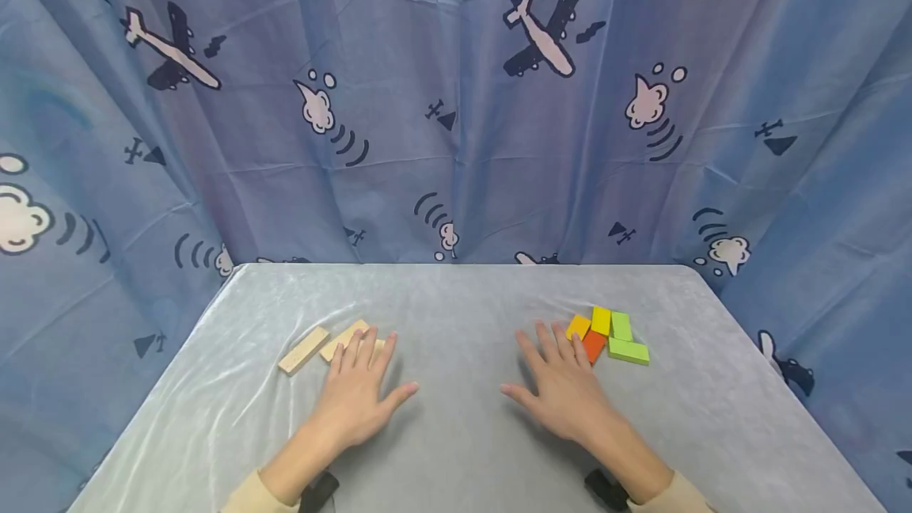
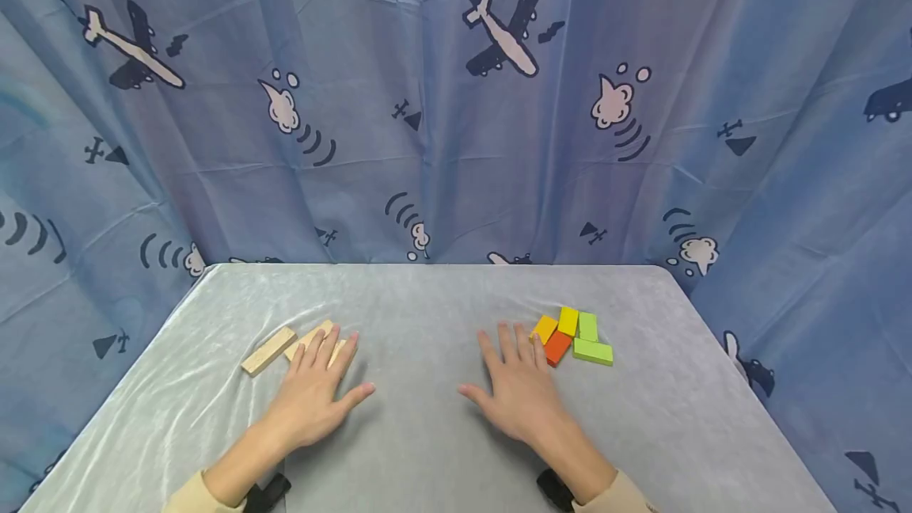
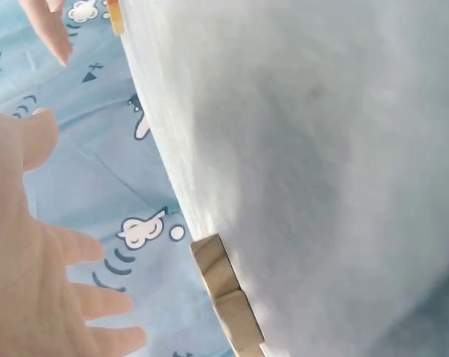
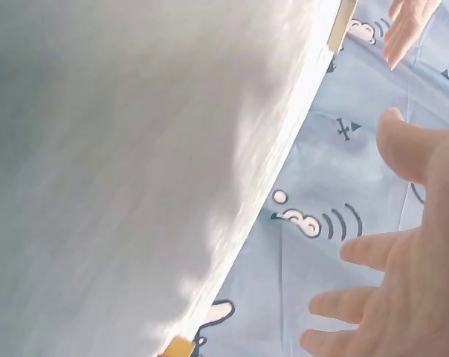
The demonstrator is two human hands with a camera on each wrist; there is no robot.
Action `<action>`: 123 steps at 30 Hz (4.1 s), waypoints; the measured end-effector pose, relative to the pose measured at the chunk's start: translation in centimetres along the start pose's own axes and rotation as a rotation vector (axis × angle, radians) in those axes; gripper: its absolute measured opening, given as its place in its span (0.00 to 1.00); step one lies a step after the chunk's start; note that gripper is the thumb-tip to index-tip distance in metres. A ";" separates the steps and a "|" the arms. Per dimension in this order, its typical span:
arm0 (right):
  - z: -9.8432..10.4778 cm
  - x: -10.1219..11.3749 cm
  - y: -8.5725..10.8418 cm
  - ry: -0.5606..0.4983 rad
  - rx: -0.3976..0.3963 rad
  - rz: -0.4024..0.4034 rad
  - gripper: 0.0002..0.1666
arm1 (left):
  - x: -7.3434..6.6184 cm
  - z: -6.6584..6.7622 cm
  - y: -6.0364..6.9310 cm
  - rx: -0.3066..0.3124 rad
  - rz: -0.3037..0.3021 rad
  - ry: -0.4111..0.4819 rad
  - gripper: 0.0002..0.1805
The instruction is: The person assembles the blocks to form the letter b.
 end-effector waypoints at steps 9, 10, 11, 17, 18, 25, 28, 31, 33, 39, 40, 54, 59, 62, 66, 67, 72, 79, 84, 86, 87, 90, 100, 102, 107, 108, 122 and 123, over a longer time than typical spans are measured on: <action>-1.2 2.0 -1.0 -0.008 0.033 0.046 0.50 | 1.0 0.5 0.1 -0.045 -0.032 -0.003 0.43; -1.4 2.3 -1.1 -0.014 0.039 0.048 0.49 | 1.2 0.7 0.1 -0.052 -0.041 -0.009 0.42; -1.5 2.6 -1.3 -0.022 0.042 0.048 0.49 | 1.4 0.8 0.1 -0.059 -0.048 -0.016 0.42; -2.2 4.0 -2.1 -0.029 0.046 0.068 0.48 | 2.3 1.3 0.1 -0.066 -0.039 -0.005 0.41; -2.3 4.3 -2.2 -0.025 0.047 0.077 0.48 | 2.5 1.3 0.2 -0.064 -0.033 0.002 0.41; -2.9 6.3 -3.3 -0.018 0.025 0.156 0.47 | 3.7 1.4 0.1 -0.092 -0.037 0.037 0.38; -3.3 7.0 -3.8 -0.030 0.032 0.173 0.46 | 4.0 1.4 -0.1 -0.098 -0.040 0.062 0.37; -3.7 7.7 -4.2 -0.045 0.050 0.174 0.46 | 4.4 1.4 -0.3 -0.099 -0.023 0.094 0.36; -3.8 8.1 -4.5 -0.044 0.060 0.171 0.46 | 4.6 1.5 -0.4 -0.108 -0.018 0.108 0.35; -4.4 9.3 -5.4 -0.051 0.052 0.194 0.44 | 5.1 1.5 -0.9 -0.130 0.001 0.159 0.32; -4.5 9.5 -5.5 -0.057 0.053 0.199 0.44 | 5.2 1.5 -0.9 -0.128 0.009 0.174 0.32; -6.1 12.6 -7.6 -0.113 0.072 0.210 0.41 | 6.8 1.0 -1.5 -0.053 0.086 0.257 0.30; -6.7 13.5 -8.0 -0.128 0.092 0.225 0.40 | 6.9 0.8 -1.4 -0.020 0.127 0.252 0.30; -7.0 13.8 -8.2 -0.112 0.100 0.234 0.40 | 6.9 0.6 -1.5 0.007 0.149 0.260 0.31; -7.3 14.2 -8.4 -0.110 0.098 0.247 0.39 | 7.1 0.5 -1.5 0.012 0.182 0.281 0.31; -7.4 14.3 -8.4 -0.116 0.098 0.247 0.39 | 7.1 0.5 -1.5 0.010 0.187 0.286 0.30; -7.8 14.5 -8.5 -0.145 0.105 0.229 0.39 | 7.3 0.4 -1.5 0.014 0.189 0.301 0.31; -8.7 15.3 -9.1 -0.157 0.105 0.240 0.36 | 7.4 0.6 -1.4 0.012 0.193 0.293 0.30; -9.2 15.6 -9.6 -0.181 0.121 0.233 0.34 | 7.5 0.4 -1.6 0.021 0.205 0.302 0.28; -9.4 15.5 -9.7 -0.185 0.130 0.223 0.33 | 7.5 0.3 -1.7 0.037 0.212 0.309 0.28; -9.6 15.5 -9.8 -0.187 0.132 0.217 0.33 | 7.5 0.2 -1.7 0.045 0.215 0.311 0.27; -10.0 15.2 -10.1 -0.189 0.143 0.192 0.33 | 7.5 0.1 -1.9 0.062 0.218 0.317 0.26; -10.4 15.2 -10.7 -0.197 0.202 0.135 0.33 | 7.6 -0.1 -3.0 0.128 0.173 0.295 0.29; -10.3 15.2 -10.8 -0.202 0.213 0.133 0.32 | 7.6 -0.1 -3.2 0.148 0.163 0.282 0.29; -10.1 15.1 -11.3 -0.244 0.217 0.136 0.32 | 7.5 0.1 -3.8 0.199 0.144 0.276 0.32; -10.1 15.0 -11.3 -0.254 0.217 0.139 0.32 | 7.4 0.1 -3.9 0.210 0.141 0.277 0.32; -9.1 13.5 -11.1 -0.359 0.254 0.158 0.32 | 7.4 0.0 -4.6 0.250 0.172 0.263 0.31; -8.9 13.5 -11.0 -0.364 0.256 0.158 0.31 | 7.4 0.0 -4.6 0.253 0.182 0.262 0.31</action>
Point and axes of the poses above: each hand's wrist, its own y-axis away from the middle knuckle, its own z-axis out of the back of the hand, x = y × z, the point moved 3 cm from there along -y, towards the middle knuckle, and after that the axes turned 15 degrees about -x, right-handed, at the moved point
